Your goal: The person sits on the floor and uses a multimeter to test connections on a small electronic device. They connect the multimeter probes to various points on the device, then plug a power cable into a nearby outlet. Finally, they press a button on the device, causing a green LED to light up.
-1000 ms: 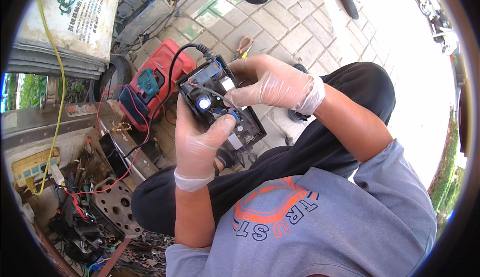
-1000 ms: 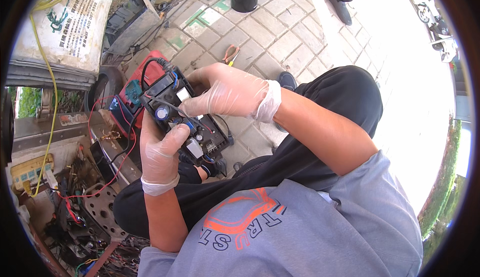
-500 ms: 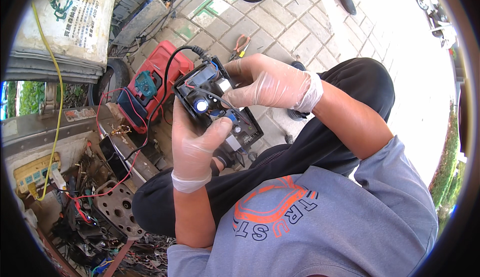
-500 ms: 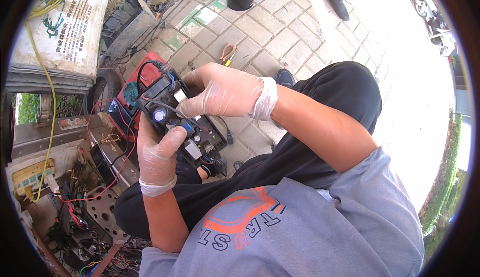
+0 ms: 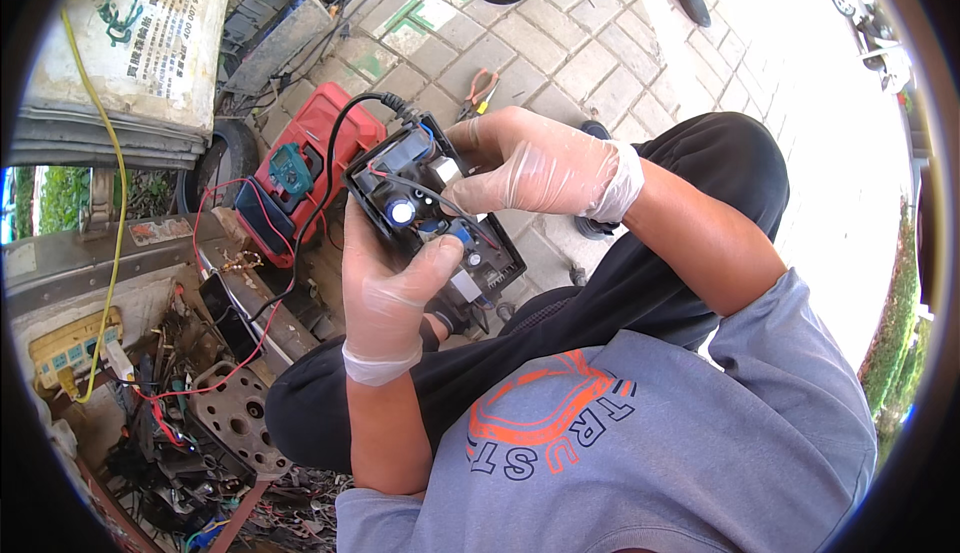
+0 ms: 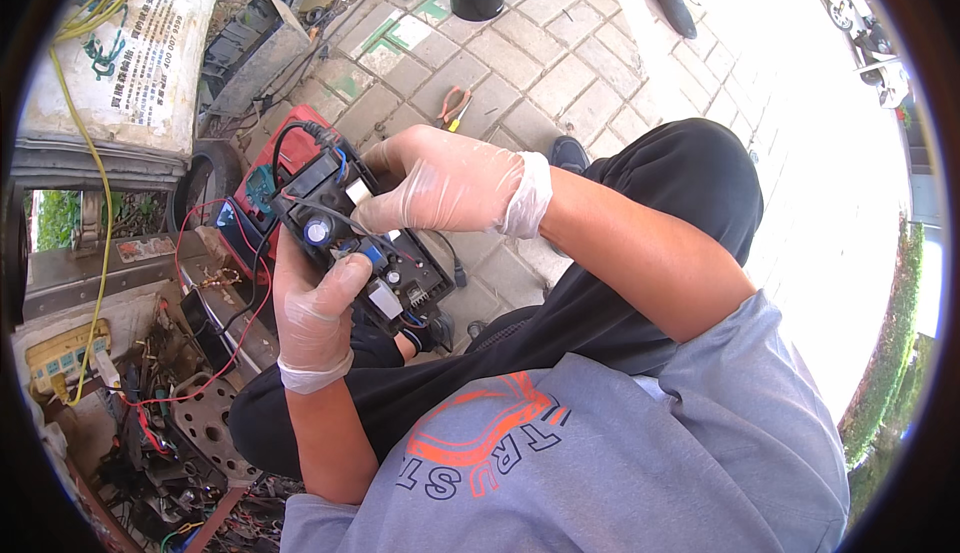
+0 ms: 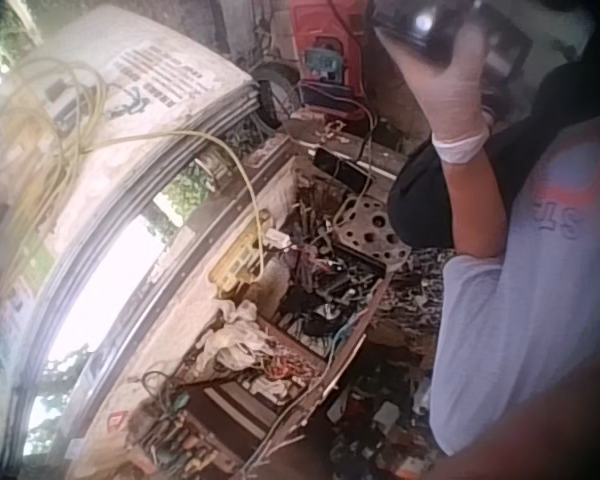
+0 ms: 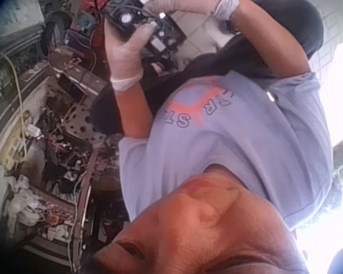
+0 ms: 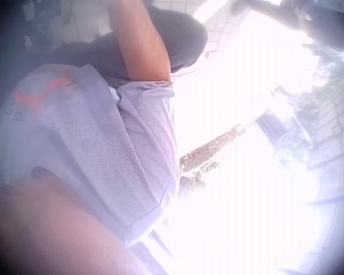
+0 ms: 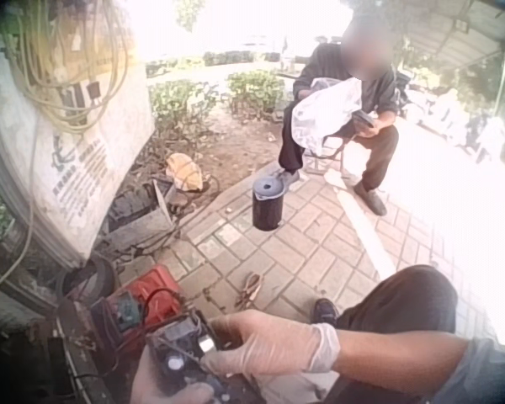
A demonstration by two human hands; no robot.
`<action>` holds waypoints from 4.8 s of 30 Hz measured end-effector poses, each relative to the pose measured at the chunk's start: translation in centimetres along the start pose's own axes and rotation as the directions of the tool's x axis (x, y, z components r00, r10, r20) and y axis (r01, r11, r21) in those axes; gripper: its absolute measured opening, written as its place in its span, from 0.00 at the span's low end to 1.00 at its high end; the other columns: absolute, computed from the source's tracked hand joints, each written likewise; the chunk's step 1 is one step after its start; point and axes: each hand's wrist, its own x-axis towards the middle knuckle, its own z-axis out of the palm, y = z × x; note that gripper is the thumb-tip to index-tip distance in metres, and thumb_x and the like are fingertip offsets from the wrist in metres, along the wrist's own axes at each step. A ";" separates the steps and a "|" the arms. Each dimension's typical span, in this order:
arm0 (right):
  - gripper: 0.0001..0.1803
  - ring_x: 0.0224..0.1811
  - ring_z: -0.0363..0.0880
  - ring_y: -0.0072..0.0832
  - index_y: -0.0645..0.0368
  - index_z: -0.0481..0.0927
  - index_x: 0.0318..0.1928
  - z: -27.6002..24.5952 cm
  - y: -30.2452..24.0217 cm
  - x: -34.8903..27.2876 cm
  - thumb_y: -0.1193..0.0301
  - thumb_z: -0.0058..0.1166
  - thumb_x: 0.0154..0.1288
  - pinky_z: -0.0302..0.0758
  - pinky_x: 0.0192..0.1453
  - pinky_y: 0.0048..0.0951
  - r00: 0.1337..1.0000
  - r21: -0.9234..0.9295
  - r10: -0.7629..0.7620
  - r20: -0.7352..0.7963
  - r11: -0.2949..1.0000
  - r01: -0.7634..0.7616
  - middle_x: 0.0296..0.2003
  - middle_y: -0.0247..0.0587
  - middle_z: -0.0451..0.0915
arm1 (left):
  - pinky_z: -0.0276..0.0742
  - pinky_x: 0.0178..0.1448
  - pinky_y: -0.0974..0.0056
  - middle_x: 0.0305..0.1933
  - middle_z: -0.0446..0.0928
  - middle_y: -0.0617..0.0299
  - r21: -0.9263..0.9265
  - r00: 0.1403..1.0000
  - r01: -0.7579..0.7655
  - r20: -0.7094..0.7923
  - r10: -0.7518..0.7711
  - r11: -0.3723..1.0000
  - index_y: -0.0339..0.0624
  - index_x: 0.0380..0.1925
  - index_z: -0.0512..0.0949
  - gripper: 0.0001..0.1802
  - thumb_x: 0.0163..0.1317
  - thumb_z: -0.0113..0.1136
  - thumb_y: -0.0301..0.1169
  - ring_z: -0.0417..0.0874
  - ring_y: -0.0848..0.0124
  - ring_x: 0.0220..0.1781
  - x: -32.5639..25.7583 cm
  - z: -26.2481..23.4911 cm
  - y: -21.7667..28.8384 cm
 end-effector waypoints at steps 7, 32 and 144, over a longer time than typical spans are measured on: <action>0.26 0.38 0.82 0.30 0.71 0.82 0.48 0.1 0.3 0.1 0.61 0.60 0.56 0.76 0.48 0.32 1.000 0.012 -0.016 0.001 1.000 0.016 0.34 0.51 0.84 | 0.76 0.56 0.64 0.51 0.74 0.59 0.000 1.000 -0.003 0.007 0.003 1.000 0.36 0.61 0.64 0.35 0.50 0.61 0.17 0.78 0.71 0.48 0.0 -0.1 0.0; 0.25 0.41 0.82 0.30 0.71 0.81 0.49 0.1 0.1 -0.1 0.62 0.60 0.56 0.75 0.51 0.31 1.000 0.039 -0.012 0.009 0.999 0.011 0.37 0.51 0.84 | 0.76 0.56 0.64 0.51 0.74 0.59 -0.003 1.000 0.013 -0.015 -0.013 1.000 0.37 0.60 0.65 0.35 0.49 0.60 0.14 0.78 0.72 0.49 -0.2 0.2 0.2; 0.37 0.35 0.78 0.23 0.75 0.76 0.54 1.4 1.7 0.0 0.55 0.69 0.57 0.76 0.36 0.25 0.995 0.264 0.096 -0.006 0.960 -0.091 0.37 0.43 0.82 | 0.78 0.57 0.61 0.56 0.74 0.56 -0.070 1.000 -0.016 0.023 0.017 0.997 0.42 0.68 0.60 0.36 0.65 0.53 0.49 0.80 0.66 0.54 0.2 -0.9 -1.2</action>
